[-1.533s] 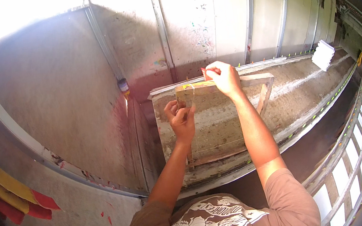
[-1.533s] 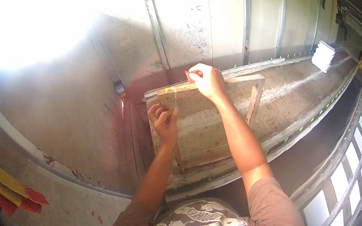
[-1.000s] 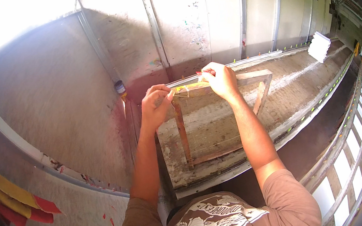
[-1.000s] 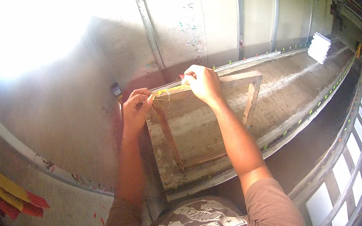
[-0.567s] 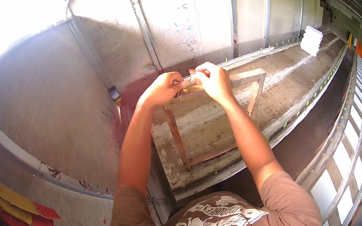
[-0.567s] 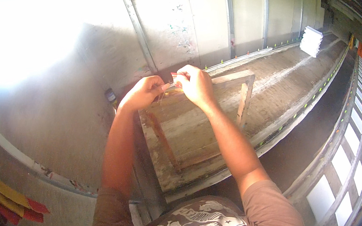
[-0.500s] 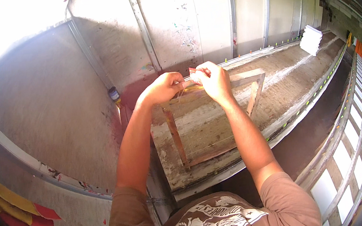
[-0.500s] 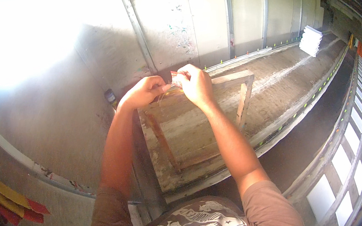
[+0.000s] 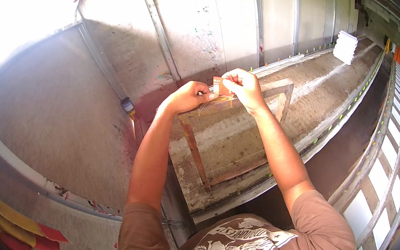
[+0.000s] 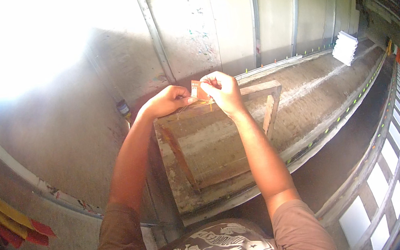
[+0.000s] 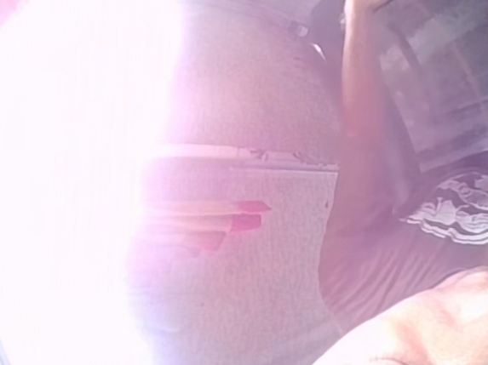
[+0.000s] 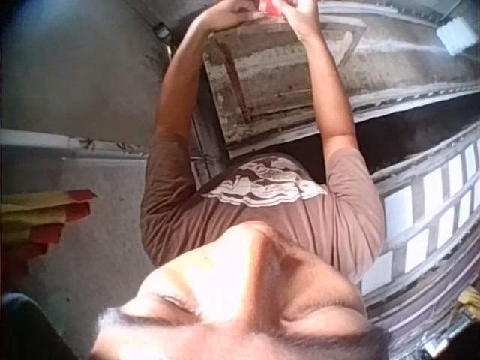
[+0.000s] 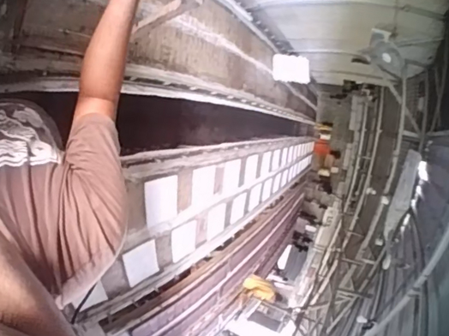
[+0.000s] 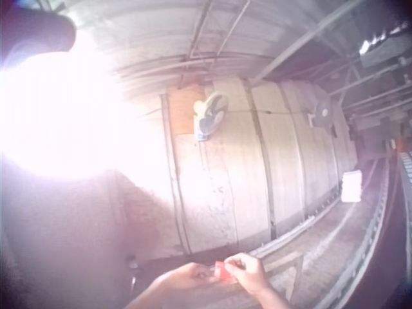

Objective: The person places white rectangular tiles into wooden frames on a conveyor belt, pressing each tile into position. The person then uses a red tool to scrape or clean the edges of the wooden frames. The tiles remain in the frames on the moving conveyor.

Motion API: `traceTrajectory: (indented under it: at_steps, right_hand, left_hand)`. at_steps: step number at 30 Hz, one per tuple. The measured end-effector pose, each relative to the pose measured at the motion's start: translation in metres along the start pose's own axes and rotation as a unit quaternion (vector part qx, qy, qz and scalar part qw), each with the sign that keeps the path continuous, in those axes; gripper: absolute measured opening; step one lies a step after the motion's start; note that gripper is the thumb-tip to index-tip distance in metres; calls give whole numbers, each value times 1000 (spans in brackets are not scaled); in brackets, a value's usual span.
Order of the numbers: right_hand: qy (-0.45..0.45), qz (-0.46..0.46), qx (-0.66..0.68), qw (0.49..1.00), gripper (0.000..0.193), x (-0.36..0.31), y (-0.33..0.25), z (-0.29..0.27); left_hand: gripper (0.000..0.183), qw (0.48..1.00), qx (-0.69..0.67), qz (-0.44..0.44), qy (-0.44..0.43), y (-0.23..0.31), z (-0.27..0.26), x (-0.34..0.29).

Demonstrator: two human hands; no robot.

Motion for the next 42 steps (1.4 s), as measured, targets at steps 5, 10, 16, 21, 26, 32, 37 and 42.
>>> traceTrajectory:
  at_steps: [5,10,16,21,26,32,37,42]
  right_hand:
    - [-107,36,16,994,9,5,-5,-2]
    - [-181,101,-4,978,12,8,-7,-3]
    - [-229,61,-51,970,13,9,-15,15]
    - [-241,61,-70,966,11,8,-16,29]
    - [-236,66,-64,968,9,8,-6,34]
    - [-149,145,-30,978,13,15,-10,13]
    - [-193,101,-61,974,12,9,-9,28]
    - [-187,74,-131,971,6,5,-8,37]
  left_hand:
    - [41,1000,3,-10,14,-12,3,3]
    - [34,998,32,-50,-15,-7,-2,4]
    - [36,999,22,-30,-33,-20,-1,11]
    - [37,999,8,-39,-36,-24,1,12]
    - [38,995,4,-73,-67,-22,-3,13]
    - [39,986,-24,-138,-95,-21,-1,16]
    - [39,984,-90,-87,-125,-39,6,19]
    - [39,984,-111,-78,-112,-51,12,21]
Point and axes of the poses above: each hand's wrist, its own x-axis towards the middle knuckle, its own z-axis out of the palm, y = z × x, the point moved 3 cm from there along x, towards the middle knuckle, and after that the axes turned 1 degree about -y, right-handed, at the moved point
